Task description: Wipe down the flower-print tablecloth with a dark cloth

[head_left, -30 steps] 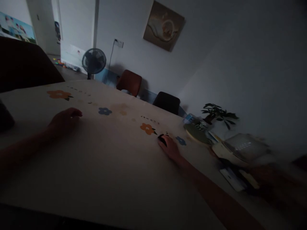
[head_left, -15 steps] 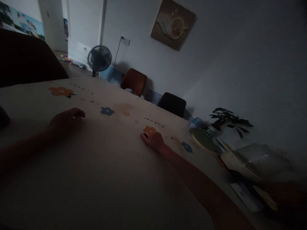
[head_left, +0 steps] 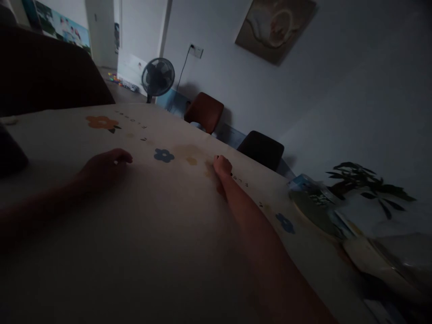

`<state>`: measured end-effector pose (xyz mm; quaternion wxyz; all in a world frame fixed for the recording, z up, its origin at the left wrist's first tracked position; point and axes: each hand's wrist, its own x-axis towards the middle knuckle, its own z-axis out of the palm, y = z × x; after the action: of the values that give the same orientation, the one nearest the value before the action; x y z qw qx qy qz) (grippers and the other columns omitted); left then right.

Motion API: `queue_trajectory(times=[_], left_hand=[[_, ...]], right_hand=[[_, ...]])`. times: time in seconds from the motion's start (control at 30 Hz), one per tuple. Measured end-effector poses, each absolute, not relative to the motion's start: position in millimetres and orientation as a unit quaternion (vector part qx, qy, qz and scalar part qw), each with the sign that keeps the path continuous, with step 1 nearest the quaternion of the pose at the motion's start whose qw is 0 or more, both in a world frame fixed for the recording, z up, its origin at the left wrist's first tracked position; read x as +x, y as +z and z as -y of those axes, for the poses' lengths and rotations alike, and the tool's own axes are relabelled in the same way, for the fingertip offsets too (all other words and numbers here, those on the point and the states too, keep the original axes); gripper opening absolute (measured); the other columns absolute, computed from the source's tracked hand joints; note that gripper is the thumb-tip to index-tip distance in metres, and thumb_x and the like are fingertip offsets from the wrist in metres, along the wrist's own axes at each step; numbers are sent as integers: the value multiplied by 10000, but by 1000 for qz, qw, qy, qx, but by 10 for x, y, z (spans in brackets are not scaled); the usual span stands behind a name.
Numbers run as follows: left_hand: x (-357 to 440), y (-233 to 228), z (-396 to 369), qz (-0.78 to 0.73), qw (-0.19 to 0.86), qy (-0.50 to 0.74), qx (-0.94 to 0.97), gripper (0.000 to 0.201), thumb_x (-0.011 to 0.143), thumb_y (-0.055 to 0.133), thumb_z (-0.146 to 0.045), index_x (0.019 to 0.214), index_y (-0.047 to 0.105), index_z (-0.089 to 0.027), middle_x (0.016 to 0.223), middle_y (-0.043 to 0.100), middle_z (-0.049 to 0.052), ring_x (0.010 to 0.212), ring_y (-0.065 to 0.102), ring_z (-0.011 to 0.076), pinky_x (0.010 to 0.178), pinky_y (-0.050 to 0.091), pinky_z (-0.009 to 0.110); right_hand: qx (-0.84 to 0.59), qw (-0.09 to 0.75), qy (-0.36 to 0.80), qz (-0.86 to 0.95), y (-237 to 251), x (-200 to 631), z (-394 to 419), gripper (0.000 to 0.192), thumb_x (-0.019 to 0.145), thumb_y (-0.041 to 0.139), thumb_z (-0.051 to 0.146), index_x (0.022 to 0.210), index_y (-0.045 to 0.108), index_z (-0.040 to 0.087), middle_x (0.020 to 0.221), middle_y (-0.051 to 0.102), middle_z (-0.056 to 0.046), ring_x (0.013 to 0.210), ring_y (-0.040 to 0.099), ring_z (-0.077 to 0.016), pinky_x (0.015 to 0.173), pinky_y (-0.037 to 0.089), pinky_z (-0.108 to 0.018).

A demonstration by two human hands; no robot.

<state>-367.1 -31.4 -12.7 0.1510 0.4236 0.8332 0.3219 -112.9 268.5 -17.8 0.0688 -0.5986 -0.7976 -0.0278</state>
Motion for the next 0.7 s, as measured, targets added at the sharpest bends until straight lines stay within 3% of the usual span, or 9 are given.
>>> queue_trajectory(times=[0.13, 0.3, 0.5, 0.7], left_hand=[[-3690, -148, 312, -823, 156, 342, 426, 262, 885, 450, -248, 1086, 610, -198, 1138, 668, 49, 986, 603, 198, 937, 459, 351], [-3690, -97, 339, -817, 150, 351, 433, 255, 888, 436, -211, 1075, 604, -164, 1147, 666, 71, 1008, 592, 196, 958, 450, 342], [-3713, -82, 349, -817, 139, 349, 438, 263, 883, 430, -193, 1070, 609, -146, 1151, 668, 89, 1028, 598, 201, 967, 450, 341], [-3679, -75, 338, -823, 131, 340, 436, 259, 873, 448, -198, 1065, 615, -148, 1145, 675, 97, 1027, 603, 235, 960, 458, 383]], right_hand=[[-597, 98, -20, 796, -211, -1104, -2534, 421, 1001, 332, 318, 1262, 582, 103, 1259, 614, -210, 1133, 603, -276, 897, 461, -362], [-514, 102, 10, 852, -220, -876, -2120, 343, 886, 446, 155, 1166, 645, 170, 1267, 625, -128, 1203, 543, -246, 1009, 416, -374], [-387, 80, 64, 916, -182, -397, -1310, 471, 764, 457, 89, 1192, 645, 144, 1368, 583, -122, 1299, 494, -216, 1118, 348, -398], [-215, 25, 111, 970, -151, -150, -201, 650, 780, 505, 172, 1420, 480, 58, 1539, 396, -165, 1473, 257, -254, 1201, 213, -461]])
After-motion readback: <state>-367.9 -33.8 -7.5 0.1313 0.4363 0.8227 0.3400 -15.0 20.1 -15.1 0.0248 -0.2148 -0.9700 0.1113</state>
